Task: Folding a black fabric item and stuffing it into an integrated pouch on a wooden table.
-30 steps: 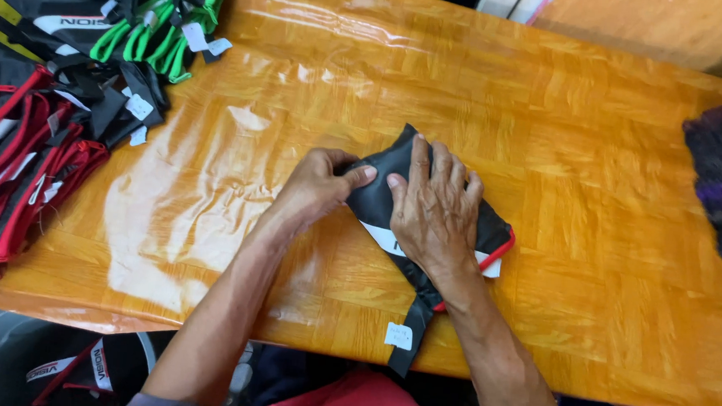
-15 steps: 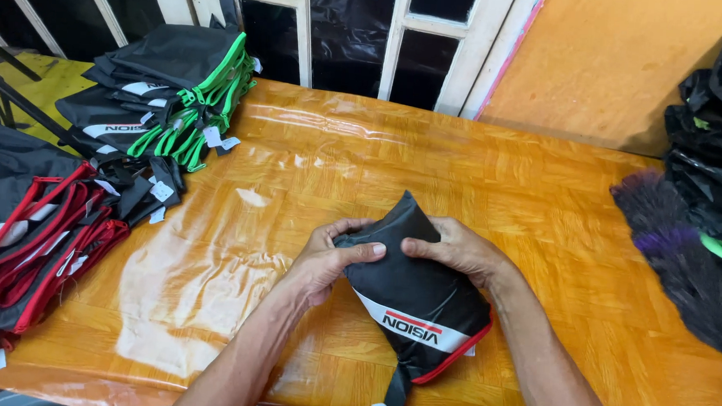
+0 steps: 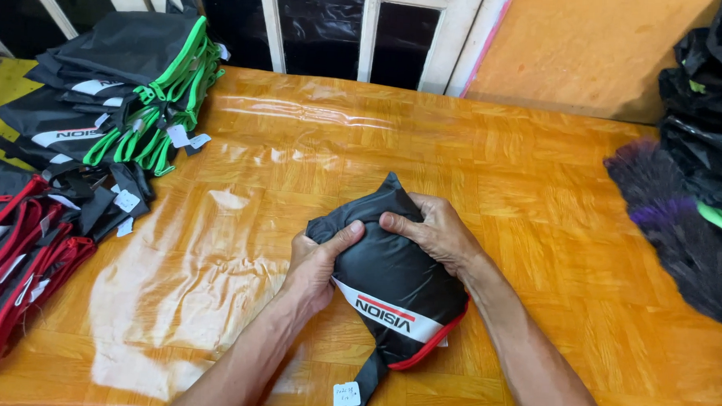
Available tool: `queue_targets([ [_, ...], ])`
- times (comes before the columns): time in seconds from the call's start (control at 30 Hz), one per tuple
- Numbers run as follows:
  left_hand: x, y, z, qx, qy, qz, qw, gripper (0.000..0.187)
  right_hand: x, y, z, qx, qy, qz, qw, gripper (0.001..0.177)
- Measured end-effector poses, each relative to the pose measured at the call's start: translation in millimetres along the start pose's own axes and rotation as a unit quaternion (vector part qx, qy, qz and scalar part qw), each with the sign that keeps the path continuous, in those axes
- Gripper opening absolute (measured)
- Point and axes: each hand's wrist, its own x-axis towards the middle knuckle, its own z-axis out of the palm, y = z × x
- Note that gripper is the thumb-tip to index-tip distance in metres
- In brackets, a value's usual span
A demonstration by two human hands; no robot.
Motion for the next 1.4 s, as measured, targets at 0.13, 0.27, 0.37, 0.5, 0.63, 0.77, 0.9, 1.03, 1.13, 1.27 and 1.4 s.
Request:
queue_targets([
  [0.13, 7.4, -0.7, 4.4, -0.014, 0.015, 0.011, 1.0, 0.035, -21.7, -11.6, -15.1, 0.054, -0.052, 0.02, 0.997, 0.038],
  [0.27, 18.9, -4.9, -9.9, -0.047, 0.053, 0.038, 0.997, 0.043, -25.2, -0.6, -30.9, -0.025, -0.096, 0.042, 0.994, 0.087],
  [0.37, 14.6, -6.0, -10.5, -0.016, 0.035, 0.034, 0.999, 0.045, -21.2, 3.1, -21.2, -0.004, -0.079, 0.016, 0.997, 0.074],
  [0.5, 7.0, -3.0, -5.6, 0.019, 0.039, 0.046, 0.998, 0.044, -23.7, -3.4, -12.3, 0.014, -0.068, -0.013, 0.997, 0.054],
  [0.63, 18.8, -4.0, -8.6, 0.01, 0.038, 0.059, 0.997, 0.042, -13.0, 14.2, -24.7, 0.046, -0.066, 0.002, 0.997, 0.061],
  [0.77, 14.0, -4.7, -5.4, 0.011, 0.061, 0.056, 0.996, 0.044, -18.3, 19.7, -29.8, 0.065, -0.054, 0.008, 0.996, 0.068],
  [0.9, 4.4, 7.4, -0.3, 0.04, 0.032, 0.094, 0.994, 0.054, -10.3, 29.1, -27.0, 0.063, -0.025, -0.04, 0.997, 0.059],
  [1.03, 13.5, 27.3, -21.7, 0.046, -0.071, 0.11, 0.99, 0.031, -57.0, -16.3, -29.2, -0.202, 0.08, -0.2, 0.955, 0.055],
  [1.13, 12.8, 46.3, -44.1, 0.083, -0.108, 0.032, 0.99, 0.095, -80.0, -5.7, -18.2, -0.44, 0.14, -0.416, 0.783, 0.043],
  [1.27, 18.4, 50.3, -66.5, 0.224, -0.191, 0.043, 0.955, 0.088, -91.7, 59.7, 4.3, -0.556, 0.204, -0.549, 0.59, 0.008],
  [1.4, -36.0, 53.7, -16.1, 0.565, -0.065, 0.194, 0.799, 0.083, -117.3, 88.4, 2.8, -0.508, 0.123, -0.477, 0.707, 0.053],
])
